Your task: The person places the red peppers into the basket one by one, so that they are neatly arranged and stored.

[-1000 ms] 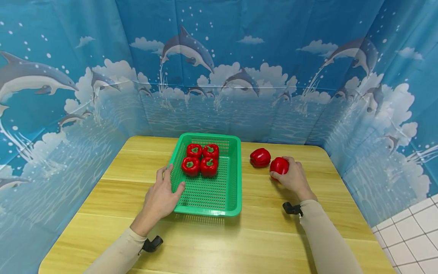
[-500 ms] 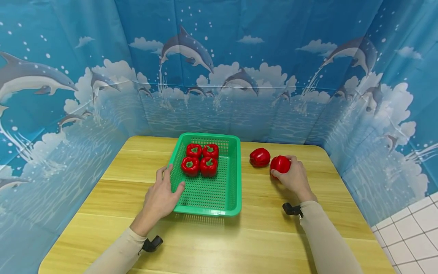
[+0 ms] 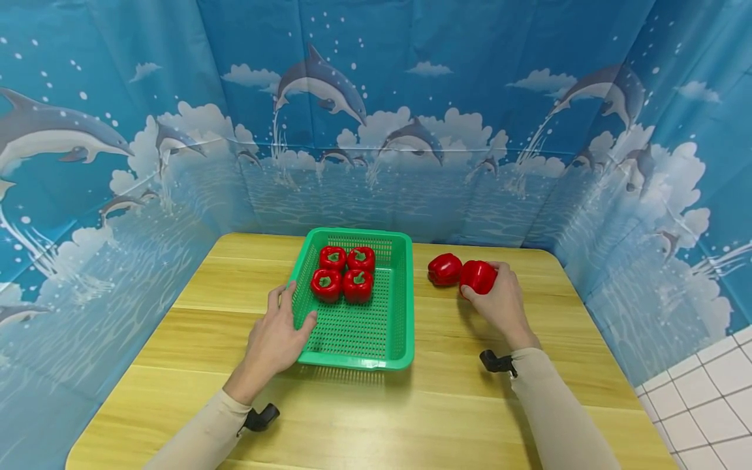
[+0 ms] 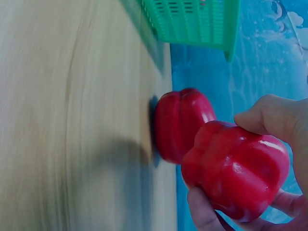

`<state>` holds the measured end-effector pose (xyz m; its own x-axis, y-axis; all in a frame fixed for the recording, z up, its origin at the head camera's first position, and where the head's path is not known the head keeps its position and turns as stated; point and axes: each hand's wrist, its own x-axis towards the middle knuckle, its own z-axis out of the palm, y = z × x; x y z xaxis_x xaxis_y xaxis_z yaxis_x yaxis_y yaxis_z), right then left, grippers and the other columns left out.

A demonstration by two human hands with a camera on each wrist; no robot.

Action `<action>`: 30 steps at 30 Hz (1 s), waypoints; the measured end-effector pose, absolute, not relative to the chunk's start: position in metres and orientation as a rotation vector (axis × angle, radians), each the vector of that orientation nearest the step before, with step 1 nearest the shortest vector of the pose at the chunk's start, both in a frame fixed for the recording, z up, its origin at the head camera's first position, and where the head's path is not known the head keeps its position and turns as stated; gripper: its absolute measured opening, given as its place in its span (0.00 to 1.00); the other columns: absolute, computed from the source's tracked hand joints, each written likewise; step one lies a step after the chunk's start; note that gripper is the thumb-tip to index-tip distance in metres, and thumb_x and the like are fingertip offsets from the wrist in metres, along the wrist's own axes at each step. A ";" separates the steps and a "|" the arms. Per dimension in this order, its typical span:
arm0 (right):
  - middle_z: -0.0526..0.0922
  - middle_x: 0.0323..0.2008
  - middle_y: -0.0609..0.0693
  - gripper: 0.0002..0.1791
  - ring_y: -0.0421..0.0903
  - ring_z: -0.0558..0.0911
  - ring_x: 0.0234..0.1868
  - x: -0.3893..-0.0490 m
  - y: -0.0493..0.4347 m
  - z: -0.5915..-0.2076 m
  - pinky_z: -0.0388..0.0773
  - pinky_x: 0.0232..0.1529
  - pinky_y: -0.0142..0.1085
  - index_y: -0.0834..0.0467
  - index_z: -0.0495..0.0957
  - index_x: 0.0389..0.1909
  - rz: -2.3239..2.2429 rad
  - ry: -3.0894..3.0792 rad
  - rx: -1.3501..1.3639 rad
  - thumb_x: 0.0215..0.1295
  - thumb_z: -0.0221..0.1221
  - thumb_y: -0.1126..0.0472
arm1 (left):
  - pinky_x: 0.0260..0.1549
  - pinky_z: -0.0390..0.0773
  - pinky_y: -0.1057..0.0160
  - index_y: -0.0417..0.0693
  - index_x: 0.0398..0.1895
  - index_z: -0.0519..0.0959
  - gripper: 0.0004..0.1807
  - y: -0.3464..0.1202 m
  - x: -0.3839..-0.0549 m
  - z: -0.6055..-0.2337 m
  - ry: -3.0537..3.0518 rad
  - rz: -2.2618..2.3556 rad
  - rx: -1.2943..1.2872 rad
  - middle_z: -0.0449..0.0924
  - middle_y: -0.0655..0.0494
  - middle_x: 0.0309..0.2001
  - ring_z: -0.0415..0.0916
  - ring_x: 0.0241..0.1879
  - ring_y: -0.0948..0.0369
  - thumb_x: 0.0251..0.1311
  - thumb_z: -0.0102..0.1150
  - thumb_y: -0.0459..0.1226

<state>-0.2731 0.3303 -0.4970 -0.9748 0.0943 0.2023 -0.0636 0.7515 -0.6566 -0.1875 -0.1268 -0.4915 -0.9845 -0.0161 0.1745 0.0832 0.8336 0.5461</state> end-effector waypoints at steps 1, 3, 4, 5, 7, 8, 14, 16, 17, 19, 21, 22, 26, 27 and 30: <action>0.74 0.75 0.79 0.50 0.79 0.78 0.70 -0.272 0.329 -0.496 0.87 0.64 0.74 0.74 0.61 0.84 1.035 -2.723 -0.018 0.79 0.73 0.47 | 0.16 0.68 0.60 0.40 0.96 0.56 0.51 -0.127 -0.188 -0.492 -2.842 -0.858 -0.052 0.60 0.34 0.89 0.66 0.14 0.57 0.84 0.60 0.59; 0.74 0.75 0.78 0.50 0.78 0.79 0.70 -0.270 0.326 -0.494 0.87 0.64 0.74 0.73 0.60 0.85 1.041 -2.717 -0.009 0.79 0.73 0.47 | 0.16 0.68 0.61 0.40 0.96 0.56 0.51 -0.127 -0.188 -0.492 -2.842 -0.856 -0.053 0.60 0.34 0.89 0.66 0.14 0.57 0.84 0.59 0.59; 0.74 0.75 0.78 0.50 0.78 0.79 0.70 -0.270 0.325 -0.493 0.87 0.64 0.74 0.73 0.60 0.85 1.043 -2.714 -0.005 0.79 0.73 0.47 | 0.16 0.68 0.61 0.40 0.96 0.56 0.51 -0.127 -0.188 -0.492 -2.841 -0.858 -0.055 0.60 0.34 0.89 0.65 0.15 0.57 0.84 0.59 0.59; 0.73 0.76 0.78 0.50 0.78 0.78 0.70 -0.269 0.323 -0.492 0.87 0.64 0.74 0.73 0.60 0.85 1.043 -2.712 -0.001 0.79 0.73 0.47 | 0.16 0.67 0.61 0.39 0.96 0.56 0.51 -0.127 -0.188 -0.492 -2.841 -0.858 -0.057 0.60 0.34 0.89 0.65 0.14 0.57 0.84 0.59 0.58; 0.73 0.76 0.77 0.51 0.77 0.78 0.71 -0.268 0.320 -0.489 0.87 0.65 0.74 0.72 0.60 0.86 1.041 -2.709 0.009 0.79 0.73 0.47 | 0.15 0.67 0.61 0.39 0.95 0.56 0.51 -0.127 -0.188 -0.493 -2.838 -0.858 -0.061 0.61 0.34 0.89 0.64 0.14 0.58 0.84 0.59 0.58; 0.73 0.76 0.77 0.50 0.77 0.78 0.71 -0.267 0.319 -0.488 0.87 0.65 0.74 0.72 0.60 0.86 1.040 -2.706 0.017 0.79 0.73 0.48 | 0.15 0.66 0.61 0.39 0.95 0.56 0.51 -0.127 -0.188 -0.493 -2.837 -0.858 -0.064 0.61 0.33 0.89 0.64 0.14 0.58 0.84 0.59 0.58; 0.75 0.75 0.76 0.50 0.76 0.80 0.69 -0.261 0.308 -0.480 0.88 0.64 0.73 0.72 0.61 0.84 1.033 -2.682 0.066 0.78 0.74 0.47 | 0.16 0.66 0.61 0.38 0.95 0.56 0.50 -0.127 -0.188 -0.492 -2.833 -0.861 -0.068 0.61 0.33 0.88 0.63 0.14 0.58 0.84 0.59 0.58; 0.75 0.75 0.76 0.50 0.76 0.81 0.69 -0.259 0.303 -0.477 0.88 0.64 0.73 0.72 0.61 0.84 1.036 -2.680 0.073 0.78 0.75 0.47 | 0.16 0.67 0.61 0.38 0.95 0.56 0.50 -0.127 -0.188 -0.492 -2.834 -0.864 -0.069 0.61 0.33 0.88 0.64 0.15 0.57 0.84 0.59 0.58; 0.75 0.76 0.76 0.50 0.76 0.81 0.69 -0.258 0.301 -0.476 0.89 0.63 0.73 0.71 0.61 0.84 1.038 -2.682 0.075 0.77 0.75 0.47 | 0.16 0.67 0.61 0.38 0.95 0.56 0.50 -0.127 -0.188 -0.492 -2.834 -0.865 -0.069 0.61 0.33 0.88 0.64 0.15 0.57 0.84 0.59 0.58; 0.75 0.76 0.76 0.51 0.76 0.82 0.69 -0.256 0.296 -0.472 0.89 0.63 0.73 0.71 0.61 0.83 1.033 -2.690 0.077 0.77 0.75 0.45 | 0.16 0.67 0.61 0.38 0.95 0.56 0.51 -0.127 -0.188 -0.492 -2.836 -0.866 -0.069 0.61 0.33 0.88 0.64 0.15 0.57 0.84 0.59 0.58; 0.75 0.76 0.76 0.52 0.76 0.82 0.69 -0.253 0.292 -0.467 0.89 0.63 0.73 0.71 0.60 0.83 1.036 -2.702 0.072 0.76 0.76 0.44 | 0.16 0.67 0.61 0.38 0.95 0.56 0.51 -0.127 -0.188 -0.492 -2.836 -0.867 -0.069 0.61 0.33 0.88 0.64 0.15 0.57 0.84 0.59 0.58; 0.75 0.76 0.76 0.52 0.76 0.82 0.69 -0.252 0.290 -0.465 0.90 0.62 0.72 0.70 0.60 0.83 1.037 -2.705 0.069 0.76 0.76 0.44 | 0.16 0.67 0.61 0.38 0.95 0.56 0.51 -0.127 -0.188 -0.492 -2.837 -0.866 -0.068 0.60 0.33 0.89 0.64 0.15 0.57 0.84 0.59 0.58; 0.76 0.75 0.77 0.55 0.77 0.83 0.67 -0.249 0.283 -0.458 0.91 0.61 0.71 0.70 0.59 0.82 1.066 -2.707 0.076 0.75 0.77 0.41 | 0.16 0.67 0.61 0.39 0.95 0.56 0.51 -0.127 -0.188 -0.492 -2.836 -0.865 -0.065 0.60 0.34 0.89 0.64 0.15 0.57 0.84 0.59 0.58; 0.77 0.74 0.77 0.55 0.77 0.84 0.67 -0.248 0.281 -0.456 0.91 0.60 0.71 0.70 0.59 0.82 1.069 -2.703 0.084 0.75 0.77 0.40 | 0.16 0.67 0.61 0.39 0.95 0.56 0.51 -0.127 -0.188 -0.492 -2.835 -0.866 -0.064 0.60 0.33 0.89 0.64 0.15 0.57 0.84 0.59 0.58; 0.78 0.71 0.76 0.55 0.76 0.85 0.65 -0.247 0.276 -0.452 0.92 0.59 0.70 0.69 0.59 0.81 1.081 -2.696 0.114 0.74 0.77 0.39 | 0.16 0.66 0.61 0.39 0.95 0.56 0.51 -0.128 -0.188 -0.493 -2.833 -0.866 -0.063 0.61 0.33 0.89 0.64 0.15 0.58 0.84 0.59 0.58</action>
<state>-0.2470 0.2760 -0.4523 -0.9696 0.0144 0.2441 -0.1582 0.7243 -0.6711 -0.1878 -0.1278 -0.4926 -0.9833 -0.0116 0.1819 0.0921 0.8296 0.5506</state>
